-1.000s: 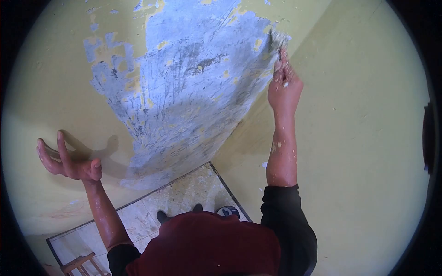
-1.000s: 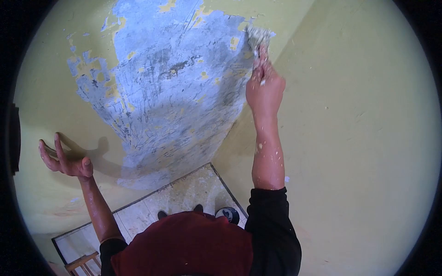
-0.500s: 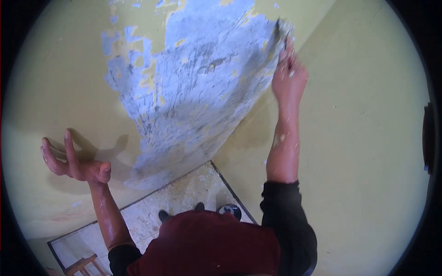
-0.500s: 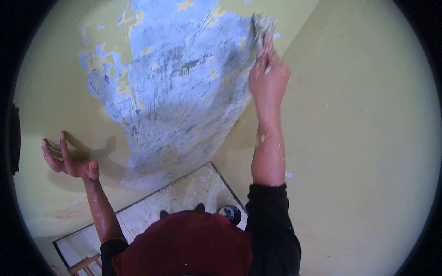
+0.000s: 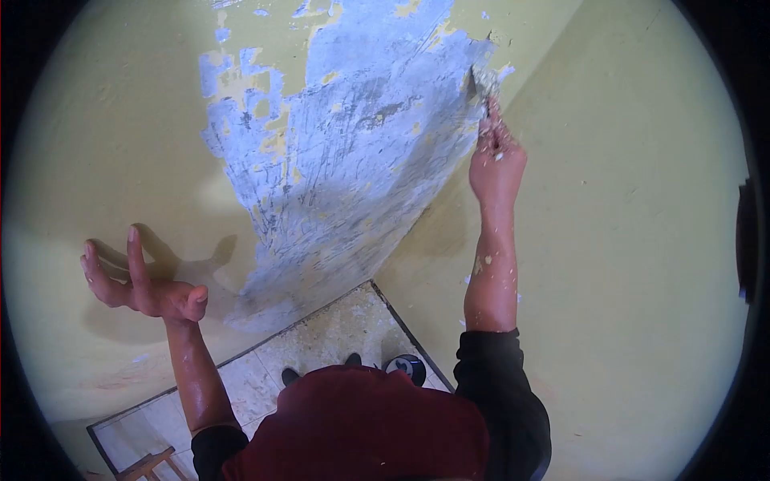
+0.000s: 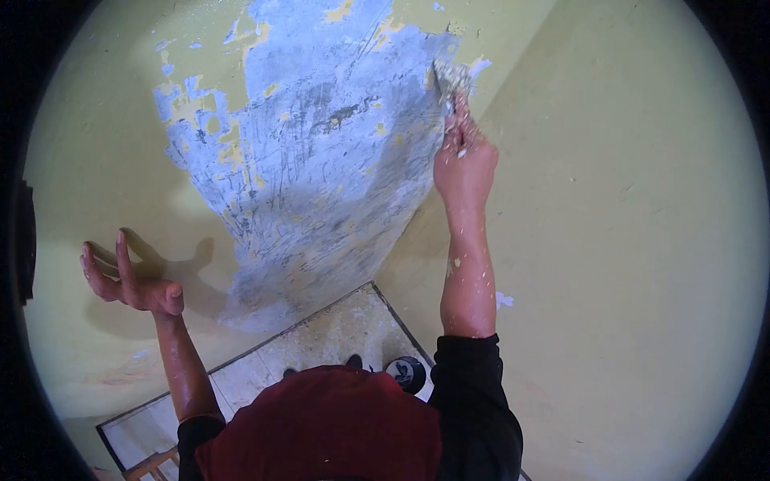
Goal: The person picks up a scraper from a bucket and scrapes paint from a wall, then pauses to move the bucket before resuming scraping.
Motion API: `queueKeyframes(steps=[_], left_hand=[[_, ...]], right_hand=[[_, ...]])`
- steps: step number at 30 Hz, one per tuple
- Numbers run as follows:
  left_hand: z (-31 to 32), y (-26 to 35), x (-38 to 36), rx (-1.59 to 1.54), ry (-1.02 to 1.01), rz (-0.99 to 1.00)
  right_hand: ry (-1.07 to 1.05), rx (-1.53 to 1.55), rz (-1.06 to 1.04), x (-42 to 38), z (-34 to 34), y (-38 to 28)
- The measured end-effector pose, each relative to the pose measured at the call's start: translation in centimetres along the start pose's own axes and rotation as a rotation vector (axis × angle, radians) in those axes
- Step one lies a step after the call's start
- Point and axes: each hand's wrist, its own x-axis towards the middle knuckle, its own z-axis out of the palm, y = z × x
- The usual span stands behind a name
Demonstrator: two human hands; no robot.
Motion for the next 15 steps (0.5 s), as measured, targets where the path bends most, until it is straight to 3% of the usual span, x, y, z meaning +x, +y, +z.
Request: queueKeyframes(steps=[4,8,11,15], left_hand=[[-0.1,0.1,-0.2,0.005,-0.008,-0.003],[0.2,0.1,0.1,0.009,0.007,-0.019],[-0.1,0.2,0.1,-0.004,-0.014,-0.013],[0.3,0.1,0.0,0.008,-0.001,-0.007]], right_hand=[[-0.01,0.008,0.075,1.4,-0.9,-0.2],[0.034,0.015,0.002,-0.1,0.6,2.8],[-0.024,-0.024,0.138,0.9,-0.5,2.4],[0.002,0.058,0.083,-0.6,-0.5,3.8]])
